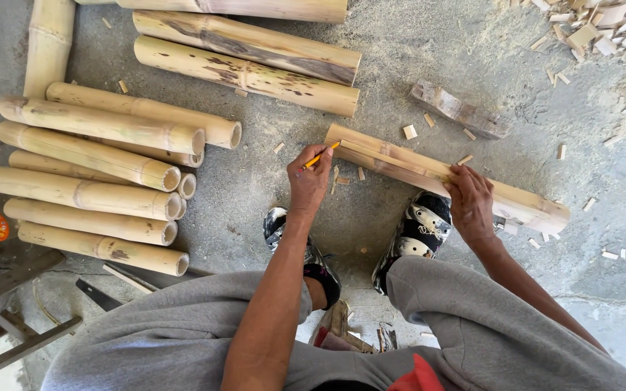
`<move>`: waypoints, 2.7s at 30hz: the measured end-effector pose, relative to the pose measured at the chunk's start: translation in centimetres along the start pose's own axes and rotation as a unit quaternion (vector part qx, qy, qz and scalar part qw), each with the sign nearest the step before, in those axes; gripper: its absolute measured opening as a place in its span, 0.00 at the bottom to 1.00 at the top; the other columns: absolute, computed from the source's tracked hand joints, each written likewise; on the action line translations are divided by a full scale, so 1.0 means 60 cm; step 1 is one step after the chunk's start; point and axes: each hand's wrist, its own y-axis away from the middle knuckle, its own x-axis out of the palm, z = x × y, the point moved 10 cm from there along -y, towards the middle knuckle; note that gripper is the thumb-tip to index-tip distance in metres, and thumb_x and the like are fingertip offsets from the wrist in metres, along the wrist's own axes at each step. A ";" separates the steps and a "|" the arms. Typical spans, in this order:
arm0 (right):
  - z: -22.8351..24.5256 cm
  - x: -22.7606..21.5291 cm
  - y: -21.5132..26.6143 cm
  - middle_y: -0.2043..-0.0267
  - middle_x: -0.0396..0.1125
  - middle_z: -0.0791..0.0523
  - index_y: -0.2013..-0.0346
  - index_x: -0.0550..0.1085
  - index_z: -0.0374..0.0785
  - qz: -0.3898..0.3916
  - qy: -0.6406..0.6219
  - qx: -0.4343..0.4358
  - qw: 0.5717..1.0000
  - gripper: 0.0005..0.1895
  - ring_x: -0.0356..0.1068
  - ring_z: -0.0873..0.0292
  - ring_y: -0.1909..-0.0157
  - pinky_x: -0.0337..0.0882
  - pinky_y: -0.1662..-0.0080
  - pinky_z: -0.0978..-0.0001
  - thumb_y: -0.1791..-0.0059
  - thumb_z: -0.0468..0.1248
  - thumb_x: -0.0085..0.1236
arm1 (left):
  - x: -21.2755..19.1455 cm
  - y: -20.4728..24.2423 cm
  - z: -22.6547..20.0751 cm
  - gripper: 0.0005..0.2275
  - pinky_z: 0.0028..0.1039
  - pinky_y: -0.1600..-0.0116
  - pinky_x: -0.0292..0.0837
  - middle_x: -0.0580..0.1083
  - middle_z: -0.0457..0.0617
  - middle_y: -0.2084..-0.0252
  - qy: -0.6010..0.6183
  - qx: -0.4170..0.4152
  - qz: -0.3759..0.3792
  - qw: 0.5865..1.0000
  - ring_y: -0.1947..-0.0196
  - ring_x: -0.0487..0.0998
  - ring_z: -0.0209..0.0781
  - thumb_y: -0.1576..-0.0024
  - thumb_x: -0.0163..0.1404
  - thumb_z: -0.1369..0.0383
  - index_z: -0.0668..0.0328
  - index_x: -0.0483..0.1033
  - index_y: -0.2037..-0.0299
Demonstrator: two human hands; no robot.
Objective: The person is marking bamboo pieces with a pencil to prepare them for further manufacturing steps.
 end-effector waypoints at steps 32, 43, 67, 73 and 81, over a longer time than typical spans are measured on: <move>-0.006 0.008 -0.001 0.43 0.73 0.49 0.55 0.76 0.35 -0.032 -0.008 -0.010 0.999 0.07 0.70 0.50 0.36 0.65 0.33 0.51 0.42 0.36 0.54 | 0.016 -0.033 -0.052 0.04 0.21 0.69 0.70 0.74 0.41 0.69 -0.050 0.027 0.079 0.995 0.72 0.70 0.26 0.35 0.53 0.72 0.65 0.78 0.60; 0.023 -0.029 0.008 0.43 0.69 0.49 0.55 0.72 0.37 -0.091 -0.043 -0.028 0.995 0.08 0.65 0.44 0.36 0.62 0.37 0.48 0.49 0.31 0.56 | 0.386 0.049 -0.135 0.06 0.23 0.65 0.66 0.72 0.45 0.71 0.039 0.027 0.259 0.965 0.71 0.67 0.29 0.36 0.56 0.69 0.66 0.79 0.58; 0.034 -0.033 0.002 0.36 0.65 0.48 0.57 0.72 0.34 -0.020 -0.056 0.025 0.998 0.22 0.56 0.45 0.26 0.52 0.29 0.48 0.54 0.50 0.60 | 0.809 0.259 -0.136 0.08 0.39 0.52 0.76 0.77 0.55 0.64 -0.164 0.253 0.546 0.782 0.63 0.81 0.49 0.36 0.49 0.67 0.64 0.71 0.58; 0.037 -0.035 0.000 0.35 0.64 0.49 0.56 0.72 0.35 -0.010 -0.040 0.024 0.999 0.22 0.56 0.46 0.26 0.53 0.29 0.49 0.53 0.50 0.59 | 0.817 0.263 -0.120 0.08 0.36 0.52 0.78 0.78 0.56 0.65 -0.175 0.287 0.546 0.768 0.63 0.82 0.48 0.37 0.50 0.68 0.66 0.71 0.57; 0.034 -0.025 0.002 0.35 0.64 0.49 0.55 0.72 0.35 -0.010 -0.026 0.019 0.999 0.25 0.56 0.47 0.26 0.53 0.29 0.49 0.54 0.53 0.58 | 0.817 0.261 -0.153 0.07 0.31 0.60 0.79 0.77 0.52 0.69 -0.133 0.314 0.535 0.773 0.71 0.79 0.41 0.37 0.51 0.67 0.63 0.71 0.61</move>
